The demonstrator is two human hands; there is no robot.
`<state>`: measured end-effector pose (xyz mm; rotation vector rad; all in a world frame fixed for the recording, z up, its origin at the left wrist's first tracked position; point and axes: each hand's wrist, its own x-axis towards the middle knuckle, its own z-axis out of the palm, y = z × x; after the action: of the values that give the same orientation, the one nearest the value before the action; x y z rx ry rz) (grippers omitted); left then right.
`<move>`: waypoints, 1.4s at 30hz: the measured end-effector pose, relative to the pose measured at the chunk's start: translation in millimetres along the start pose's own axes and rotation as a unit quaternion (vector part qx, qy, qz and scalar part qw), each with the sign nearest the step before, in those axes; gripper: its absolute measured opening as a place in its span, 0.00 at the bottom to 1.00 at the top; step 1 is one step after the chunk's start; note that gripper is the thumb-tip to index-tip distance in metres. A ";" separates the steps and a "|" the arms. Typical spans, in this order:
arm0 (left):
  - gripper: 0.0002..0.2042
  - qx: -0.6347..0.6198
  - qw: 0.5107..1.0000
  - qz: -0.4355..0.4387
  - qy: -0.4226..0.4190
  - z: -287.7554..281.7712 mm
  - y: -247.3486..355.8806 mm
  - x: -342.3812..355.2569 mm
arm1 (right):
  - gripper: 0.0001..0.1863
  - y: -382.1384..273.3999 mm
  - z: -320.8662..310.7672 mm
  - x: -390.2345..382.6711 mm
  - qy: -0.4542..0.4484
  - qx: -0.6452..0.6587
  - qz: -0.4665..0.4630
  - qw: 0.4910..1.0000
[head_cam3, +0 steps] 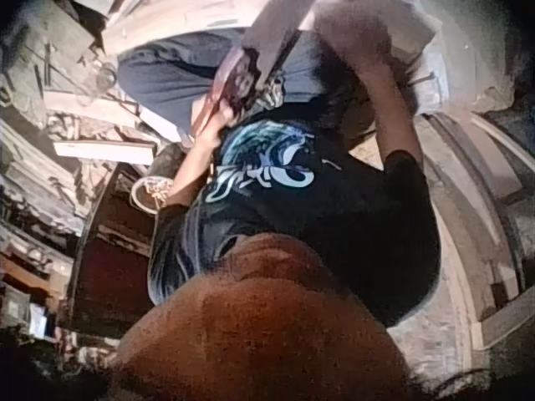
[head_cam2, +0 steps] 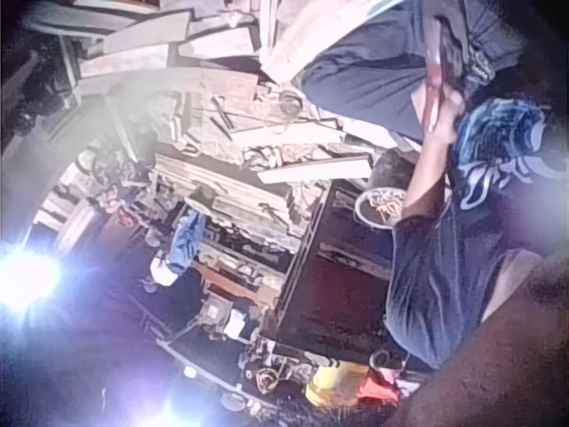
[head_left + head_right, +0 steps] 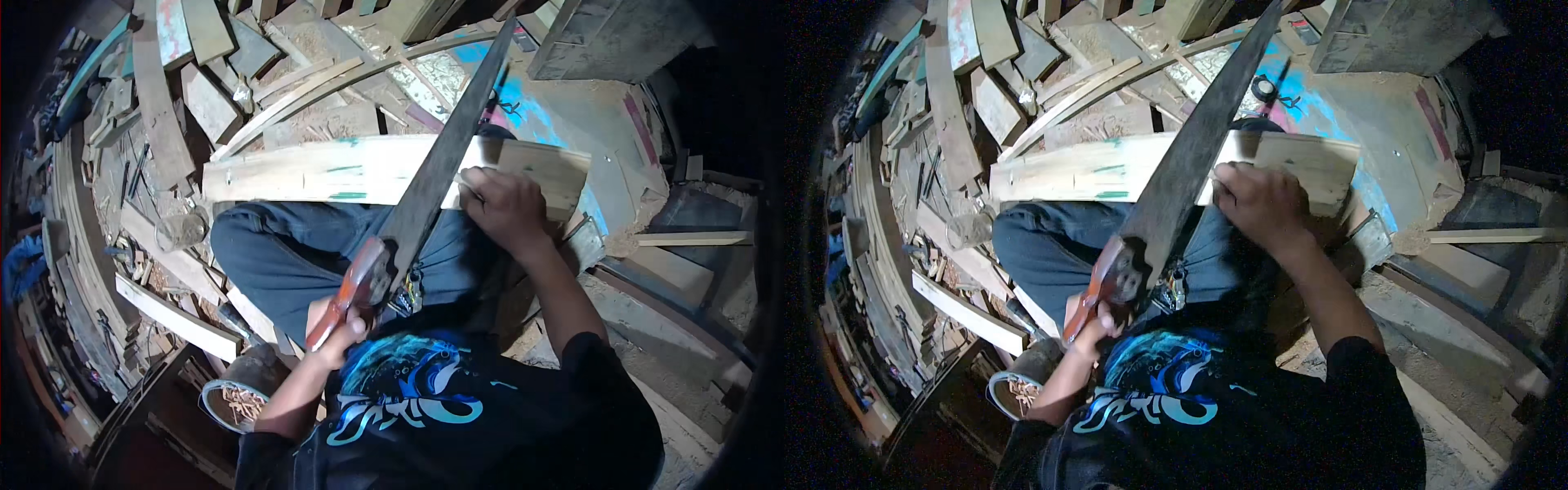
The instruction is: The person is sawing a piece of lumber and then sanding a smaller piece of wood while sitting in a woodworking shop environment.
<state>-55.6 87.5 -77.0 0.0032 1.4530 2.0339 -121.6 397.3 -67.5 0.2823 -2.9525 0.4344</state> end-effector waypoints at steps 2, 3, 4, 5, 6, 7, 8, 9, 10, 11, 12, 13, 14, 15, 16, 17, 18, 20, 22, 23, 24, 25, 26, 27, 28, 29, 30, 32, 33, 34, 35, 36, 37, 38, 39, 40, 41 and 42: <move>0.12 -0.015 0.999 0.043 -0.014 5.3 -5.1 28.8 | 0.07 -0.2 5.5 -0.1 0.032 -0.005 -0.007 0.999; 0.12 0.020 0.998 0.050 -0.024 9.6 1.1 45.1 | 0.07 2.2 4.9 2.5 0.034 -0.008 -0.011 0.999; 0.12 -0.013 0.999 0.035 -0.013 15.2 6.5 57.0 | 0.07 2.3 2.8 2.3 0.022 0.000 0.000 1.000; 0.13 -0.046 0.999 0.019 -0.002 18.5 9.8 63.2 | 0.07 2.2 1.5 2.1 0.011 0.009 0.012 1.000; 0.13 0.000 0.999 0.035 -0.001 15.7 7.6 61.4 | 0.07 3.8 6.0 1.5 -0.015 0.000 0.016 1.000; 0.13 0.088 0.993 0.072 -0.011 16.3 9.9 55.5 | 0.07 3.4 5.0 2.3 -0.014 0.000 0.015 1.000; 0.13 0.057 0.996 0.067 -0.003 12.7 -0.3 45.0 | 0.07 0.8 4.5 2.6 -0.004 0.007 0.026 1.000; 0.12 0.026 0.998 0.061 0.005 9.0 -11.3 31.3 | 0.07 -1.1 4.3 2.4 0.006 0.014 0.038 0.999; 0.12 -0.016 0.999 0.051 -0.008 5.4 -11.9 17.3 | 0.07 -3.2 3.7 0.6 0.008 0.013 0.040 0.999; 0.13 0.024 0.999 0.032 0.012 5.4 -10.9 5.4 | 0.07 -3.2 4.3 -0.8 0.017 -0.006 0.024 1.000; 0.13 0.048 0.998 0.047 0.011 1.1 -15.0 3.0 | 0.07 -2.3 5.0 -1.0 0.025 -0.025 0.008 0.999; 0.13 0.071 0.996 0.059 0.018 -0.1 -17.9 -3.0 | 0.07 -2.3 4.2 0.6 0.023 -0.022 0.005 0.999; 0.13 0.050 0.997 0.054 0.006 2.3 -15.9 2.8 | 0.07 -1.3 3.8 1.2 0.018 -0.016 0.003 1.000; 0.13 0.029 0.998 0.049 -0.006 5.3 -13.0 16.1 | 0.06 -1.1 3.3 -0.1 0.013 -0.011 0.001 1.000; 0.13 0.080 0.995 0.060 -0.004 9.2 -8.1 32.9 | 0.06 -1.4 4.0 -1.4 0.012 0.010 -0.005 1.000; 0.12 0.112 0.989 0.093 0.006 14.9 -7.2 50.0 | 0.06 -0.9 4.7 -0.1 0.013 0.010 -0.005 1.000; 0.12 0.089 0.992 0.086 0.007 17.7 1.1 56.4 | 0.06 0.1 5.8 2.6 0.004 -0.012 0.000 1.000; 0.13 0.101 0.992 0.073 0.012 19.5 8.2 56.2 | 0.06 1.8 8.7 2.2 0.028 -0.015 -0.005 0.999; 0.14 0.049 0.996 0.079 0.005 7.6 -10.4 32.2 | 0.06 -0.4 4.6 7.1 0.019 -0.006 0.007 1.000; 0.15 0.013 0.998 0.057 0.010 3.3 -11.6 19.9 | 0.07 -0.3 2.7 6.9 0.010 0.001 0.025 1.000; 0.15 0.034 0.998 0.053 0.009 1.7 -10.0 6.6 | 0.07 0.0 2.1 4.4 0.011 -0.003 0.030 0.999; 0.15 0.055 0.997 0.050 0.016 3.8 -3.0 -5.9 | 0.07 -2.0 1.3 1.4 0.021 -0.002 0.016 1.000; 0.14 0.022 0.999 0.037 -0.006 -0.4 -6.7 -10.4 | 0.08 -3.0 0.4 -0.6 0.031 -0.003 0.002 1.000; 0.14 0.022 0.999 0.039 -0.006 -0.6 -9.9 -4.1 | 0.08 -1.0 -0.8 -0.2 0.032 -0.004 0.002 0.999; 0.14 0.078 0.995 0.058 -0.007 0.0 -10.2 3.0 | 0.08 -2.0 -2.1 1.2 0.005 -0.007 0.005 1.000; 0.13 0.135 0.988 0.080 -0.015 0.9 -8.4 18.3 | 0.08 -0.7 -3.2 3.3 -0.018 -0.016 0.013 1.000; 0.12 0.185 0.975 0.123 -0.012 8.8 -1.3 38.4 | 0.08 -0.5 -2.1 8.2 -0.013 -0.016 0.007 1.000; 0.12 0.172 0.971 0.167 0.004 19.6 2.0 65.9 | 0.08 1.1 -1.2 5.9 -0.004 -0.061 0.015 0.998; 0.12 0.103 0.982 0.159 -0.002 16.6 5.6 69.0 | 0.08 -2.1 -0.2 2.6 0.000 -0.065 0.013 0.998; 0.12 0.017 0.993 0.119 0.000 15.0 5.7 67.4 | 0.08 -3.7 2.5 2.7 0.013 -0.034 0.007 0.999; 0.13 -0.067 0.995 0.077 -0.001 12.3 4.0 62.5 | 0.07 -5.1 4.1 2.7 0.027 -0.002 0.000 1.000; 0.10 -0.166 0.982 0.087 -0.026 7.7 5.4 54.8 | 0.07 -5.1 3.3 2.2 0.019 -0.009 0.015 1.000; 0.13 -0.190 0.977 0.094 -0.003 12.4 20.1 41.9 | 0.07 -3.6 -2.2 2.5 0.032 0.035 0.036 0.998; 0.13 -0.211 0.971 0.111 0.014 5.0 22.1 28.4 | 0.07 -7.6 -9.0 3.4 0.026 0.069 0.058 0.996; 0.13 -0.233 0.964 0.127 0.032 -6.3 24.4 15.0 | 0.07 -11.3 -14.9 5.4 0.020 0.105 0.080 0.991; 0.13 -0.236 0.953 0.169 0.083 -13.1 29.2 1.4 | 0.07 -13.3 -15.0 5.6 0.024 0.106 0.079 0.991; 0.13 -0.237 0.939 0.210 0.135 -21.0 33.3 -10.8 | 0.08 -13.7 -13.9 5.4 0.040 0.176 0.088 0.980; 0.11 -0.187 0.939 0.238 0.163 -41.7 33.6 -23.8 | 0.09 -14.6 -15.3 5.0 0.054 0.241 0.097 0.964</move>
<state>-67.5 34.0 -56.4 -0.1631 1.3155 2.7970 -121.8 387.3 -48.2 0.0135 -2.7345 1.1585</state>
